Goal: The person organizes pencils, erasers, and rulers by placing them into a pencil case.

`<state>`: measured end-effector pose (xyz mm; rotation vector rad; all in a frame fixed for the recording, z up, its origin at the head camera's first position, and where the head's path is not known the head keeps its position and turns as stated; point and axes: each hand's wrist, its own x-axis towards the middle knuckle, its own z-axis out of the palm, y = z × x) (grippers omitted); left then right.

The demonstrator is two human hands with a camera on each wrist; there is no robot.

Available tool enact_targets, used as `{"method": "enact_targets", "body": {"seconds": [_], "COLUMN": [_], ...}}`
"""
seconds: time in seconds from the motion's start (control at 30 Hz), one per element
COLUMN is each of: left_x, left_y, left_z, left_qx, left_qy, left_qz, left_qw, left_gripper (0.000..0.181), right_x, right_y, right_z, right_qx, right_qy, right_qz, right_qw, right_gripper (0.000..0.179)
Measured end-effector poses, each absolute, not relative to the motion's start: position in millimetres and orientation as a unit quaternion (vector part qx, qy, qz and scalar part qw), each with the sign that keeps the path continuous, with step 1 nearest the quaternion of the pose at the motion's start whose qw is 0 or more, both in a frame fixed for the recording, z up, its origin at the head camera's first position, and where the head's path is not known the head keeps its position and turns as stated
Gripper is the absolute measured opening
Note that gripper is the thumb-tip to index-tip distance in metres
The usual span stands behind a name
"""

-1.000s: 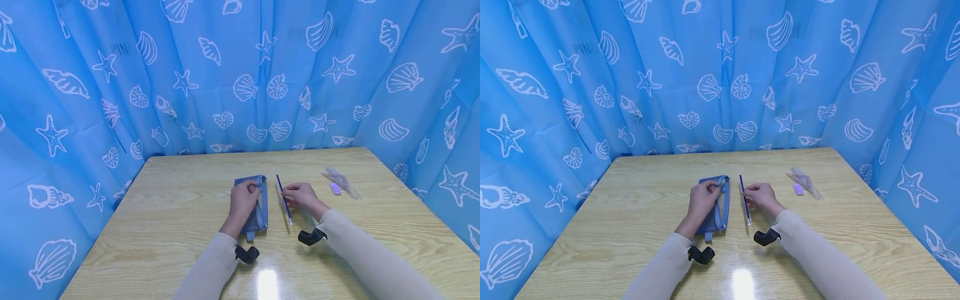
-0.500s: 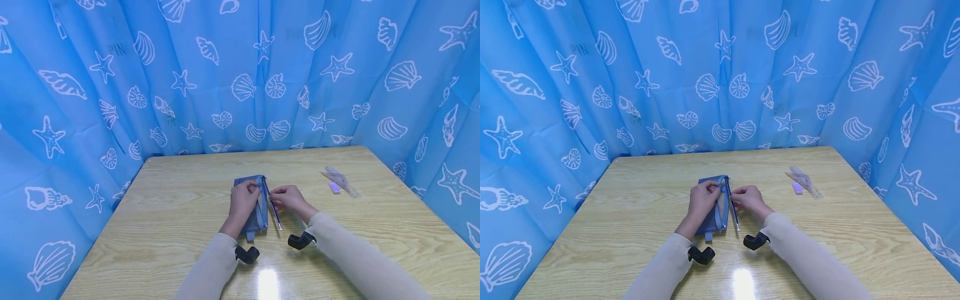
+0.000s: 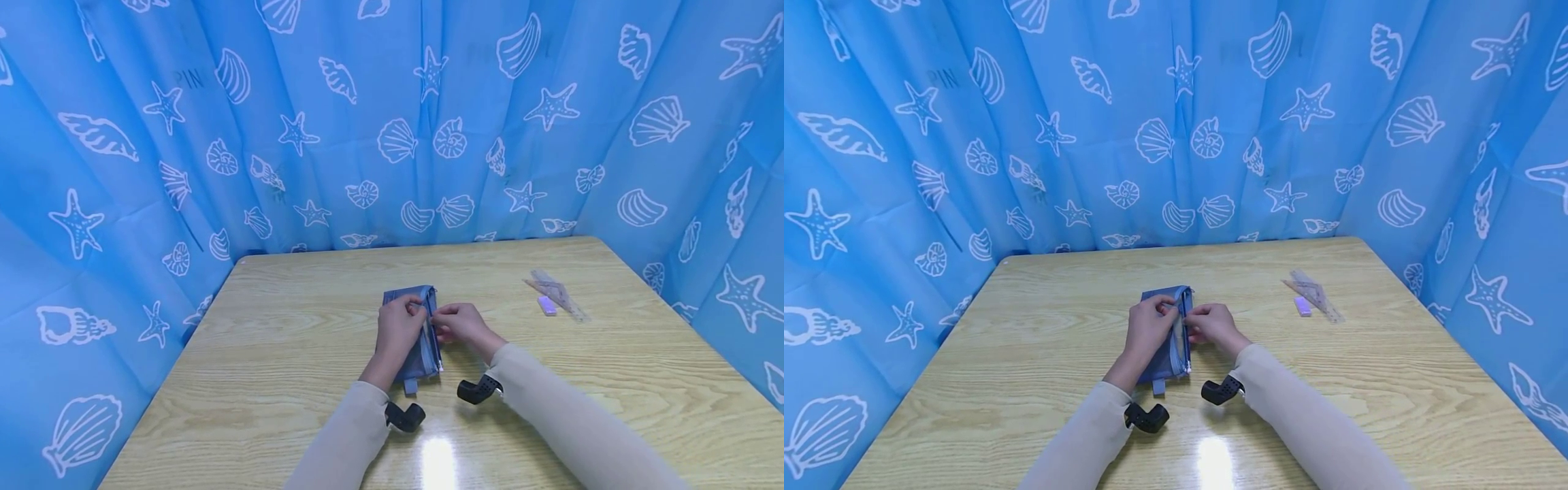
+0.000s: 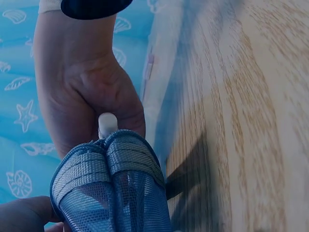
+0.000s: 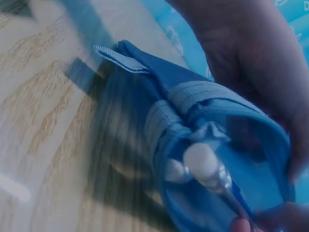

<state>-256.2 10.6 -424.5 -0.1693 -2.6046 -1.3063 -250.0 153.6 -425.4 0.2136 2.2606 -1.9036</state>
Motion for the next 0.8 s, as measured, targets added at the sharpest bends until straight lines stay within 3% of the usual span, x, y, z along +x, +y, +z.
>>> {"method": "enact_targets", "body": {"seconds": [0.8], "left_x": [-254.0], "left_y": [13.3], "left_z": [-419.5], "left_qx": [-0.060], "left_qy": [-0.889], "left_qz": [-0.441], "left_qw": [0.112], "left_gripper": [0.021], "right_x": [-247.5], "right_y": [144.6], "right_z": [-427.8], "right_qx": [0.062], "right_qy": [0.785], "right_qz": [-0.614], "right_qw": [0.061], "right_gripper": [0.026]}}
